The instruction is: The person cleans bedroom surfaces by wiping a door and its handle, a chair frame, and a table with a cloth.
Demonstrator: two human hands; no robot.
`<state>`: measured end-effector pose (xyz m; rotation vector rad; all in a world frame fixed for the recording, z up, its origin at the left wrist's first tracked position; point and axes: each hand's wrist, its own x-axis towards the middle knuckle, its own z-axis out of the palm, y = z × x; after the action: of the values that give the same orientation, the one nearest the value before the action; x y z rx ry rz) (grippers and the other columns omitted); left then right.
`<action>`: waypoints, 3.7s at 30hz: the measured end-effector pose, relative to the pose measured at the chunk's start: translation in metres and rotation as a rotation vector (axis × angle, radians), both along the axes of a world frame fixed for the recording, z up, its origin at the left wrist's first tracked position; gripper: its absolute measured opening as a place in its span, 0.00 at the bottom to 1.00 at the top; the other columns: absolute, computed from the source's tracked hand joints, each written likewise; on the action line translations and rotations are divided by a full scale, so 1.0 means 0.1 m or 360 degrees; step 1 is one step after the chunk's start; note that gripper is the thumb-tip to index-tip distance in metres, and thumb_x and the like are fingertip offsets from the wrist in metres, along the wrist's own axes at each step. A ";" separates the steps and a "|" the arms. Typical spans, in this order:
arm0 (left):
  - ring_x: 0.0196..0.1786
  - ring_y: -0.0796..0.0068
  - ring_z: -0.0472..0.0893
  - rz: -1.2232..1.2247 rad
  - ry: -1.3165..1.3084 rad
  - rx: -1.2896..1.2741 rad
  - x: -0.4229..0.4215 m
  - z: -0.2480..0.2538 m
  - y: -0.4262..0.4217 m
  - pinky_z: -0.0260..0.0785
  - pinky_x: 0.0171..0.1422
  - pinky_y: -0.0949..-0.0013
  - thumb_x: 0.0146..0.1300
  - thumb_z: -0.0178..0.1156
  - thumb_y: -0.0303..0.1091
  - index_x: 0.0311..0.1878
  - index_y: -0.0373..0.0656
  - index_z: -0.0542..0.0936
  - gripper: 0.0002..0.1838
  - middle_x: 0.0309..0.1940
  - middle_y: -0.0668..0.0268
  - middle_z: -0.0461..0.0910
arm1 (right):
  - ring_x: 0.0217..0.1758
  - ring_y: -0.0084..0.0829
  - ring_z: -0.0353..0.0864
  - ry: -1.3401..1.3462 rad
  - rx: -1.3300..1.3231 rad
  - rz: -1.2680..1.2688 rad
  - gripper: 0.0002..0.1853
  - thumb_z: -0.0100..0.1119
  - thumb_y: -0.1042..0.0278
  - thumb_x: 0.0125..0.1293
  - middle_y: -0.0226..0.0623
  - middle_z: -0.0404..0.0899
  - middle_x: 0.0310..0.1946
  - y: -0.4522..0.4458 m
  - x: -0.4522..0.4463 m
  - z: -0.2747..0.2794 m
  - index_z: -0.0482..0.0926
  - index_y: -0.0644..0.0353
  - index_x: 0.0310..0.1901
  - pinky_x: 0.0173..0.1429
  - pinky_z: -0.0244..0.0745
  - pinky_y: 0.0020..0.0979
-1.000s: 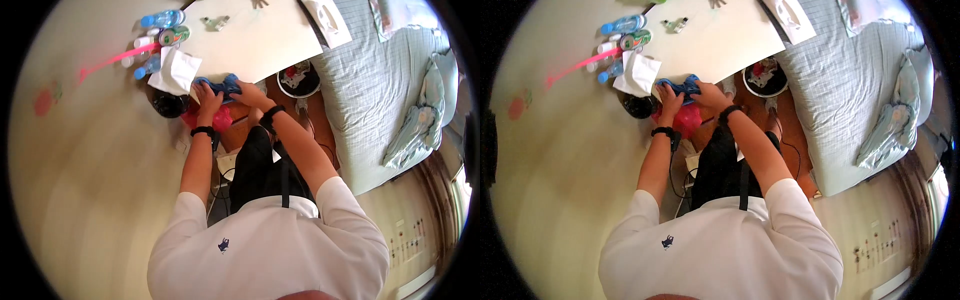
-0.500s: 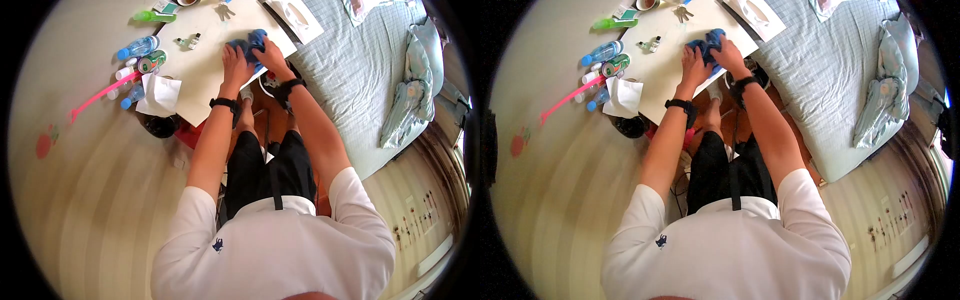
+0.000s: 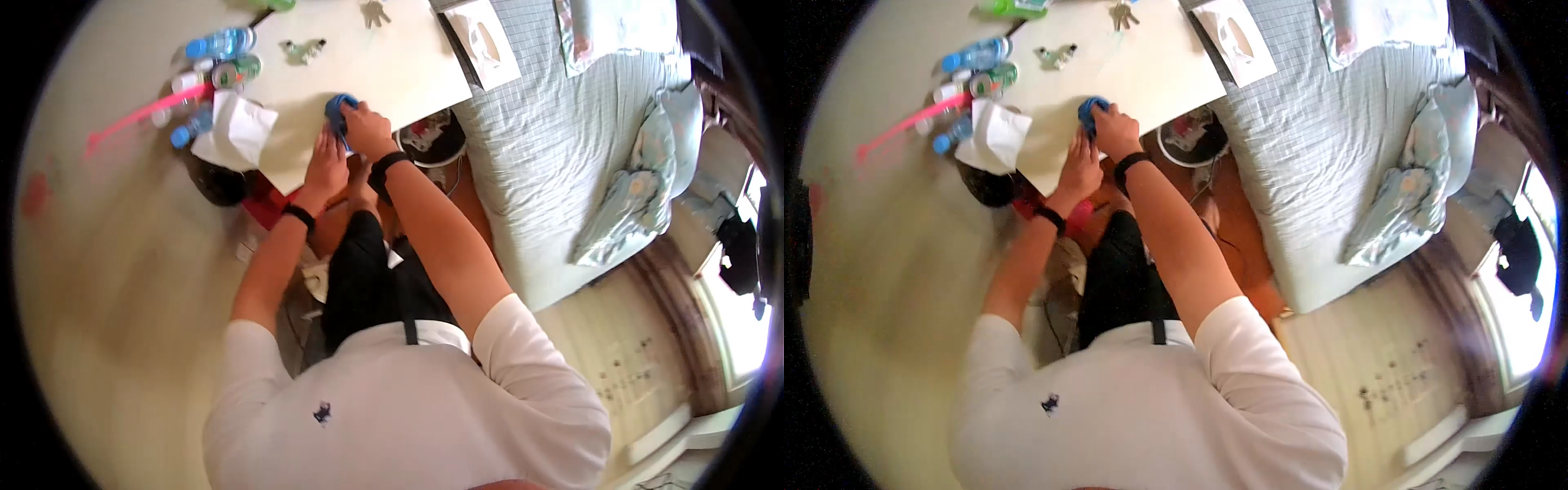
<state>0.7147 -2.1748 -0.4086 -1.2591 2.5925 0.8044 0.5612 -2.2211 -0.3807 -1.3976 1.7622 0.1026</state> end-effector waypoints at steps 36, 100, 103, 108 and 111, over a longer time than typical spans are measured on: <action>0.76 0.30 0.47 0.0675 -0.0343 -0.0042 -0.57 -0.09 -0.38 0.39 0.79 0.42 0.58 0.61 0.35 0.67 0.15 0.56 0.41 0.69 0.25 0.50 | 0.42 0.63 0.81 -0.0400 0.0050 -0.0661 0.32 0.58 0.50 0.63 0.64 0.81 0.37 0.56 -0.41 -0.06 0.69 0.68 0.59 0.46 0.77 0.54; 0.76 0.29 0.27 0.1640 -0.0775 0.0384 -0.12 -0.65 -1.19 0.14 0.79 0.47 0.31 0.62 0.36 0.70 0.15 0.33 0.66 0.71 0.21 0.28 | 0.46 0.52 0.82 -0.0491 -0.0063 -0.0490 0.20 0.58 0.53 0.65 0.48 0.83 0.40 0.38 -0.32 -0.16 0.75 0.52 0.54 0.47 0.77 0.50; 0.77 0.30 0.35 0.1505 0.0046 -0.0124 0.01 -0.69 -0.98 0.20 0.79 0.42 0.42 0.57 0.31 0.70 0.18 0.45 0.52 0.71 0.25 0.39 | 0.45 0.51 0.83 -0.0479 -0.0109 -0.0407 0.18 0.58 0.54 0.65 0.48 0.84 0.39 0.38 -0.41 -0.15 0.77 0.52 0.52 0.47 0.78 0.50; 0.77 0.35 0.43 0.1482 0.0467 0.0037 -0.20 -0.54 -0.31 0.31 0.81 0.47 0.48 0.52 0.24 0.71 0.26 0.50 0.44 0.73 0.32 0.43 | 0.43 0.53 0.82 -0.0511 -0.0203 -0.0601 0.19 0.61 0.54 0.63 0.51 0.83 0.37 0.82 -0.82 -0.06 0.78 0.54 0.52 0.47 0.77 0.48; 0.78 0.34 0.37 0.1506 0.0340 0.0140 -0.40 -0.35 -0.17 0.28 0.81 0.47 0.49 0.51 0.25 0.72 0.24 0.45 0.45 0.74 0.31 0.36 | 0.42 0.53 0.82 -0.0534 -0.0051 -0.0758 0.18 0.62 0.53 0.62 0.51 0.83 0.36 1.07 -0.87 -0.10 0.79 0.56 0.48 0.47 0.76 0.49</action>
<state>0.6750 -2.1921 -0.4436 -2.5095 1.9486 1.1999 0.4741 -2.1137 -0.3908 -0.9174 1.7605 -0.3949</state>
